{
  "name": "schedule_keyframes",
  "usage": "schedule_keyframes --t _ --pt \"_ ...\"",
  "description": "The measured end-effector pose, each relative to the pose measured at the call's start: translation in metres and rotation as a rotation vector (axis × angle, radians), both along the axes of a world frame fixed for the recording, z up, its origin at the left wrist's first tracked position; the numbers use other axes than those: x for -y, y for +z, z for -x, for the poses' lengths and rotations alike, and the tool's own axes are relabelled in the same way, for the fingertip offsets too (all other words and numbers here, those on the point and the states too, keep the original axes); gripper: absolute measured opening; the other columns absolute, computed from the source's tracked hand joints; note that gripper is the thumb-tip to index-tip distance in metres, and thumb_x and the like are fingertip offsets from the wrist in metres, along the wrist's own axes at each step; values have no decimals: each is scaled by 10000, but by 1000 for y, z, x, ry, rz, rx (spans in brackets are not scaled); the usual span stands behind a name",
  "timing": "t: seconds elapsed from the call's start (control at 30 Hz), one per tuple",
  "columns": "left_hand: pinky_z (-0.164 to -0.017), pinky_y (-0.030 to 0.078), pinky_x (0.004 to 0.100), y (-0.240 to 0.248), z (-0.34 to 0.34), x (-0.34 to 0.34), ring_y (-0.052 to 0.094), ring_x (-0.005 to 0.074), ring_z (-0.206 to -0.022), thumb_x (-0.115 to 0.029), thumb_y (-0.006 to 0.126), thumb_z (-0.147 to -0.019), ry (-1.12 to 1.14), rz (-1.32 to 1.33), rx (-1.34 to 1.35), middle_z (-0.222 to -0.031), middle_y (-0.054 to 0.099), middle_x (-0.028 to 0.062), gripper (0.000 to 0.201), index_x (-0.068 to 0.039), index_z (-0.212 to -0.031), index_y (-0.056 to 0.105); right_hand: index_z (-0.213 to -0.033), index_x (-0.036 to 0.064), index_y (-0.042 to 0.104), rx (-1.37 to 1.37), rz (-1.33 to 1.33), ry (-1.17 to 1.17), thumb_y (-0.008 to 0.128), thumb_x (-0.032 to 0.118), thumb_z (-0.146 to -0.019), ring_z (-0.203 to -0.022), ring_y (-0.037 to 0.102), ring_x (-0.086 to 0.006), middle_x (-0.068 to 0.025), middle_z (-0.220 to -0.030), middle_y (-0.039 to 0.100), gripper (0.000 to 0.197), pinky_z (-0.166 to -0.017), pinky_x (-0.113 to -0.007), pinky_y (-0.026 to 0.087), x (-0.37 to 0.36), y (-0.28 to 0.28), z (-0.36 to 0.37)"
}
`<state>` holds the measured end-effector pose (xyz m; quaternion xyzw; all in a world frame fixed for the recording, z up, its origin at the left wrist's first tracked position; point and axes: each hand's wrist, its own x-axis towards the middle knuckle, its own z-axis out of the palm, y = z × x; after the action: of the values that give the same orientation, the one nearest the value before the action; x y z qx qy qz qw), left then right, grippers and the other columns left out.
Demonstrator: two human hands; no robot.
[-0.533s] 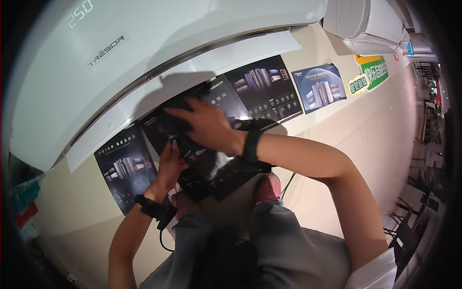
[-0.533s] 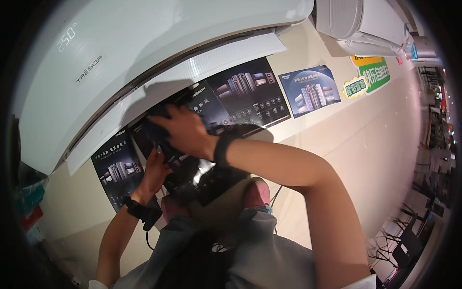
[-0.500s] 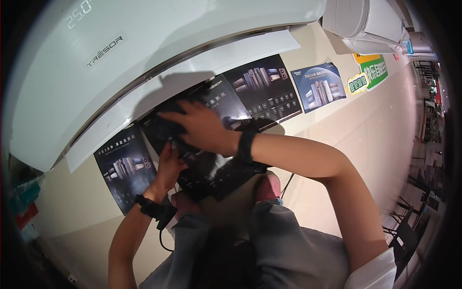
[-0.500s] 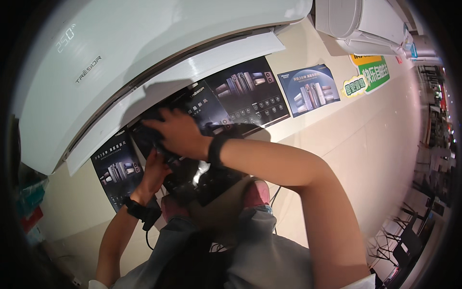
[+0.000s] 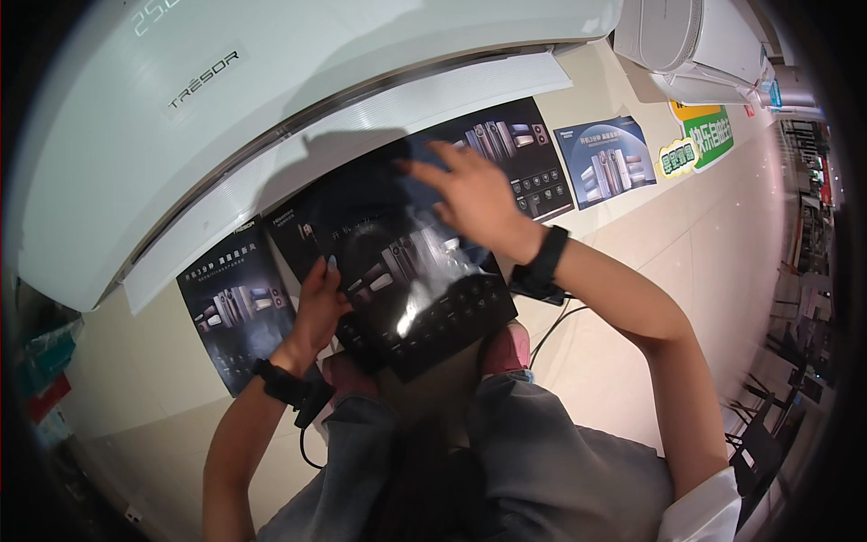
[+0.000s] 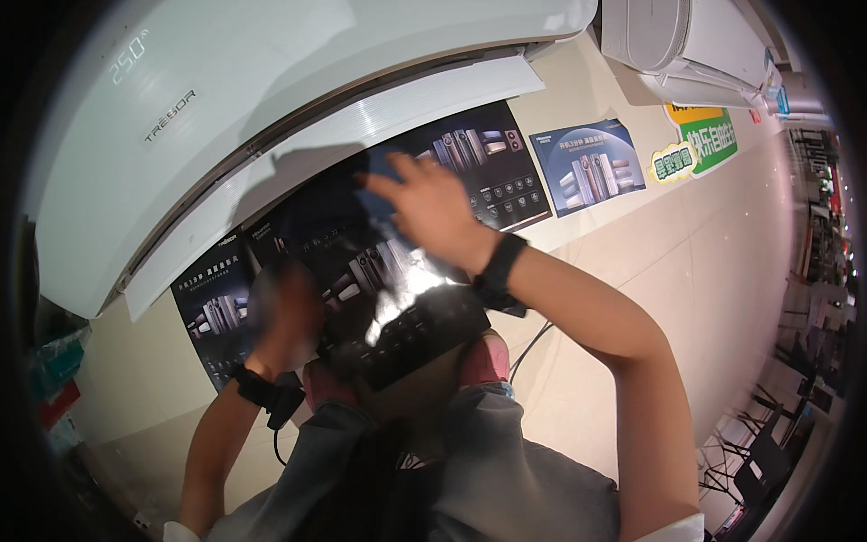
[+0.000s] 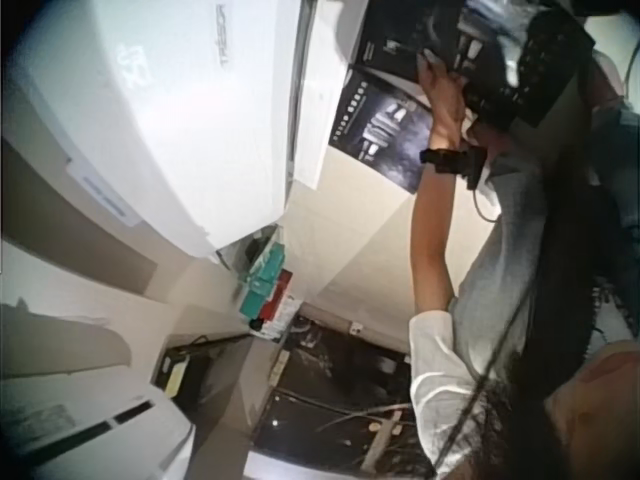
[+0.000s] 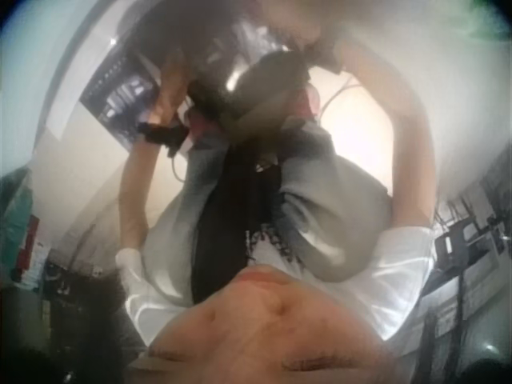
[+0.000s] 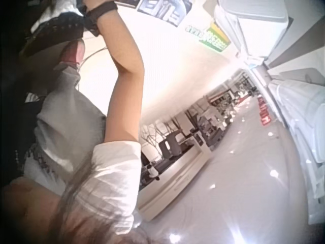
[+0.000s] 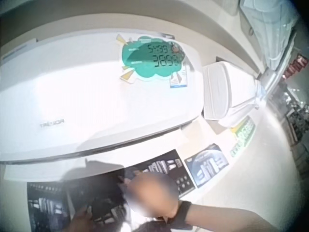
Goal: The person wipes the surfaces of several brochures and a wall-mounted air conditioner unit using a dark cloth. They handle the brochures one at a time, wiping both sides, then stack them and wipe the appliance surface.
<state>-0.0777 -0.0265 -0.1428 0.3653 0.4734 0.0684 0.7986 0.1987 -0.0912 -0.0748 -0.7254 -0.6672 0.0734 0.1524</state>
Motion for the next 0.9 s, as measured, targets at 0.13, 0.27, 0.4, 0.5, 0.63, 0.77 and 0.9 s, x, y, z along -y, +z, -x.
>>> schedule_keyframes --t 0.13,0.27,0.4,0.5,0.63,0.77,0.9 --pt "-718 583 302 11 -5 -2 676 141 -880 -219 317 -1072 -18 0 -29 -1113 639 36 297 -124 -1303 478 -1335 271 563 31 6 -168 738 9 -662 -1084 575 -357 -147 -1314 536 743 -909 -407 506 29 -2 -34" --pt "-830 575 366 3 0 -4 666 193 -981 -218 317 -1071 92 124 63 -1221 604 60 318 -122 -1344 449 -1336 274 570 -28 -57 -76 735 27 -645 -1025 581 -349 -147 -1300 539 753 -881 -406 514 38 0 -17" --pt "-893 554 395 0 -1 -8 642 224 -1066 -261 342 -1067 71 147 228 -1277 577 76 349 -126 -1382 412 -1354 289 560 -235 -122 267 691 229 -719 -907 591 -328 -166 -1297 540 652 -823 -397 523 48 -22 33" --pt "-858 563 369 -5 6 -11 642 216 -1074 -319 375 -1060 -16 70 285 -1253 596 71 396 -139 -1412 387 -1370 315 540 -313 -99 516 654 335 -736 -921 602 -331 -175 -1346 502 644 -797 -406 539 67 -23 95" --pt "-804 578 338 -4 9 -8 671 189 -978 -320 395 -1055 17 83 214 -1183 623 66 355 -121 -1346 439 -1374 324 528 -308 -6 641 664 329 -721 -1007 614 -363 -181 -1403 462 667 -821 -415 548 100 -28 140" --pt "-771 572 327 -12 6 -3 682 180 -916 -313 358 -1065 1 -57 -6 -1163 630 39 302 -121 -1257 490 -1373 295 532 -287 140 517 681 245 -704 -1108 579 -373 -157 -1392 472 687 -886 -446 526 91 -31 99" --pt "-670 555 263 -20 7 -5 657 94 -806 -288 351 -1065 76 -120 -77 -1042 638 2 277 -128 -1215 520 -1330 237 575 -305 91 134 688 77 -635 -1163 533 -381 -160 -1337 496 722 -963 -445 484 71 -10 38"
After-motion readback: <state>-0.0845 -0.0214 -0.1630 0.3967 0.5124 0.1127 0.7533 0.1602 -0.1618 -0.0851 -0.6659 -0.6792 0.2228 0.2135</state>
